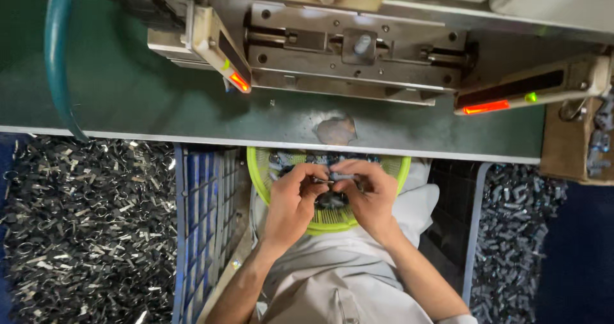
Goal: The person repeatedly picks small metal parts from a green basket, places them into a machine, and retrieves processed parts. The person also transfers processed parts into a cardboard box and a blue bin.
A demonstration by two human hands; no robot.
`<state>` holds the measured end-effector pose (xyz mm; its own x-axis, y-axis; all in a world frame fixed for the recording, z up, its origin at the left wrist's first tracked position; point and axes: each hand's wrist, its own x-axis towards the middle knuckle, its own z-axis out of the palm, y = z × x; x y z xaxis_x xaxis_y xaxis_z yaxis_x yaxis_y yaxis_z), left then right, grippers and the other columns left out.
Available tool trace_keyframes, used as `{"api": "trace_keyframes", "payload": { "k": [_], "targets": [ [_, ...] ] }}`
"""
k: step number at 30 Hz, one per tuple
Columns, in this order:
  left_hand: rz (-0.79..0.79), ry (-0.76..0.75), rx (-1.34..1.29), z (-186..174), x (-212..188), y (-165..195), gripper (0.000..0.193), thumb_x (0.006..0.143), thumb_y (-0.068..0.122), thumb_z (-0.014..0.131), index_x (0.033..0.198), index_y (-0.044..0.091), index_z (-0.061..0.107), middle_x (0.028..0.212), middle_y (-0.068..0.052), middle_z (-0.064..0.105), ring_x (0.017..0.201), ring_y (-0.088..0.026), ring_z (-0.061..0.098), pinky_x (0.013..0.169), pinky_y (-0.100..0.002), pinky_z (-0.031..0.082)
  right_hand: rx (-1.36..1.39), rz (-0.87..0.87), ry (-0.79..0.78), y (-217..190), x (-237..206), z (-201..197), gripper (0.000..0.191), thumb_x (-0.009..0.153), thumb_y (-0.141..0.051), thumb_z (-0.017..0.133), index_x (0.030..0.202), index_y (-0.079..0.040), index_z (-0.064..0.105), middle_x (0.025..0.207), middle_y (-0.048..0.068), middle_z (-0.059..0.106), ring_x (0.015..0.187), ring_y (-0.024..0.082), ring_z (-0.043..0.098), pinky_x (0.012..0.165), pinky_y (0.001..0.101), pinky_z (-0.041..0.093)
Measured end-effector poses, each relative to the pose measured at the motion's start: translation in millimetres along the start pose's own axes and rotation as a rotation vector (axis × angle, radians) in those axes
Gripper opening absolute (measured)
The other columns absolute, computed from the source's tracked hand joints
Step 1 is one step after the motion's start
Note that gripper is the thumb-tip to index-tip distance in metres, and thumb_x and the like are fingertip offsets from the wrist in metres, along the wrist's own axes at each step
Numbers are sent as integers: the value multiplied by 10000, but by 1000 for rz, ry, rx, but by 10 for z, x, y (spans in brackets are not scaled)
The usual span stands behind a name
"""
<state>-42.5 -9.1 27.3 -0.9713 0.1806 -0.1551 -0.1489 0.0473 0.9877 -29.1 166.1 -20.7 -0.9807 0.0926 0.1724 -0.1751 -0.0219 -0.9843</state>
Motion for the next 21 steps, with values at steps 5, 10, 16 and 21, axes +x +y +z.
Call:
{"api": "trace_keyframes", "payload": {
  "k": [5, 10, 16, 21],
  "targets": [
    [-170, 35, -140, 39, 57, 33, 120, 922, -80, 633, 1013, -7, 661, 840, -59, 694, 646, -124, 645, 600, -266, 538, 144, 60, 4, 88, -27, 16, 352, 856, 265, 652, 1058, 16, 508, 1144, 239, 709, 895, 229, 737, 778, 347, 647],
    [54, 24, -124, 89, 19, 73, 122, 951, -101, 596, 1018, -9, 641, 884, -44, 682, 751, -102, 710, 683, -241, 592, -127, -112, 10, 150, -82, -38, 380, 815, 237, 725, 974, 7, 468, 1110, 265, 721, 999, 269, 733, 823, 340, 616],
    [333, 100, -5, 158, -32, 147, 193, 878, -132, 706, 1016, -5, 662, 940, -97, 700, 794, -129, 711, 680, -242, 570, 134, -28, 90, 245, -119, -55, 366, 777, 303, 588, 948, 9, 454, 1066, 294, 690, 1001, 270, 709, 802, 322, 616],
    [352, 282, -45, 250, -209, 89, 217, 860, -81, 690, 1049, 14, 641, 986, -101, 711, 803, -160, 736, 672, -254, 580, 512, 172, 229, 157, -69, -70, 365, 843, 259, 481, 1009, -65, 468, 947, 208, 638, 847, 246, 640, 706, 338, 533]
  ]
}}
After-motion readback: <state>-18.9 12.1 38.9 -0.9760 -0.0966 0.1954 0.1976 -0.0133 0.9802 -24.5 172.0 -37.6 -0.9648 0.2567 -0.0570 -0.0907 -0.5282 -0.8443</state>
